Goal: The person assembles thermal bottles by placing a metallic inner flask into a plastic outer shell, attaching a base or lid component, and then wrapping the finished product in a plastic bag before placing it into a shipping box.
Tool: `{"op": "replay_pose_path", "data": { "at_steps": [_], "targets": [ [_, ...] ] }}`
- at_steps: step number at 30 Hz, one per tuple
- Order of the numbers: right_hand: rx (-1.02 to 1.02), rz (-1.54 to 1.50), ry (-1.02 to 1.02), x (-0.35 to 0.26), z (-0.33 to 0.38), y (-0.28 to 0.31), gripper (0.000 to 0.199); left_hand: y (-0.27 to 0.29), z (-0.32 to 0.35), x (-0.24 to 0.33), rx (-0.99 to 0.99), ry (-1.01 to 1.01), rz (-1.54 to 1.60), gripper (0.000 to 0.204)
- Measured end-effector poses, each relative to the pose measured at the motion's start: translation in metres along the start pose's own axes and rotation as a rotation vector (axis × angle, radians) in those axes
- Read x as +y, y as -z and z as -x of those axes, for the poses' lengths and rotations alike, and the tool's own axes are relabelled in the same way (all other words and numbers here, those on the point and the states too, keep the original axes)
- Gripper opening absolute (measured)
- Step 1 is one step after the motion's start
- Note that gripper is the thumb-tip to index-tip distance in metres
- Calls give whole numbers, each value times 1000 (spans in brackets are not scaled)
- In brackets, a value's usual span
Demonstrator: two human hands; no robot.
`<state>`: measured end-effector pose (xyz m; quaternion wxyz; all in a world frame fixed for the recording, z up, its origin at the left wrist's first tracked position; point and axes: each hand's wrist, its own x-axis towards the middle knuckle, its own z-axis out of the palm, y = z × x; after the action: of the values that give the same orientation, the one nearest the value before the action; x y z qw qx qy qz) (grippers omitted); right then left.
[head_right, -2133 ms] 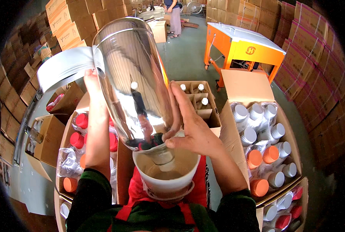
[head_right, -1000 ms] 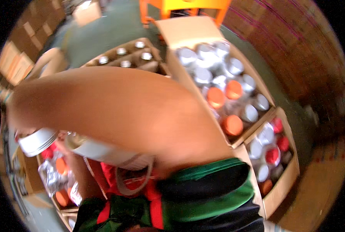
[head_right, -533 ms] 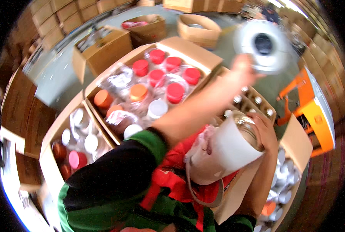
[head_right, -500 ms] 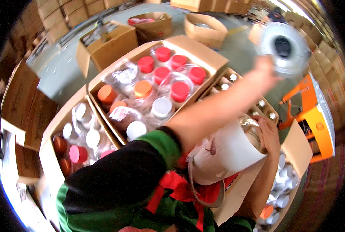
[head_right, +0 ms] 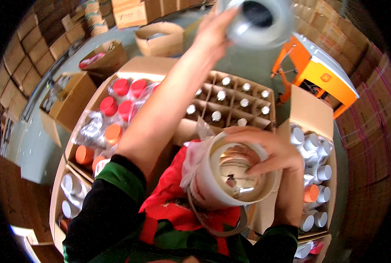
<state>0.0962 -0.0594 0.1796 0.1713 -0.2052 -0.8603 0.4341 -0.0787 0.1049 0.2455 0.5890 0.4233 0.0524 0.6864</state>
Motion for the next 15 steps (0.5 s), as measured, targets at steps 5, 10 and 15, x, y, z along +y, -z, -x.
{"op": "replay_pose_path", "data": {
  "at_steps": [5, 10, 15],
  "targets": [
    [218, 242, -332, -14, -33, -33, 59, 160, 61, -28, 313, 347, -184, 78],
    [744, 563, -64, 5, -42, -5, 56, 128, 85, -30, 342, 309, -467, 70],
    [812, 19, 367, -40, -44, 11, 53, 92, 99, 9, 117, 79, -482, 49]
  ]
}}
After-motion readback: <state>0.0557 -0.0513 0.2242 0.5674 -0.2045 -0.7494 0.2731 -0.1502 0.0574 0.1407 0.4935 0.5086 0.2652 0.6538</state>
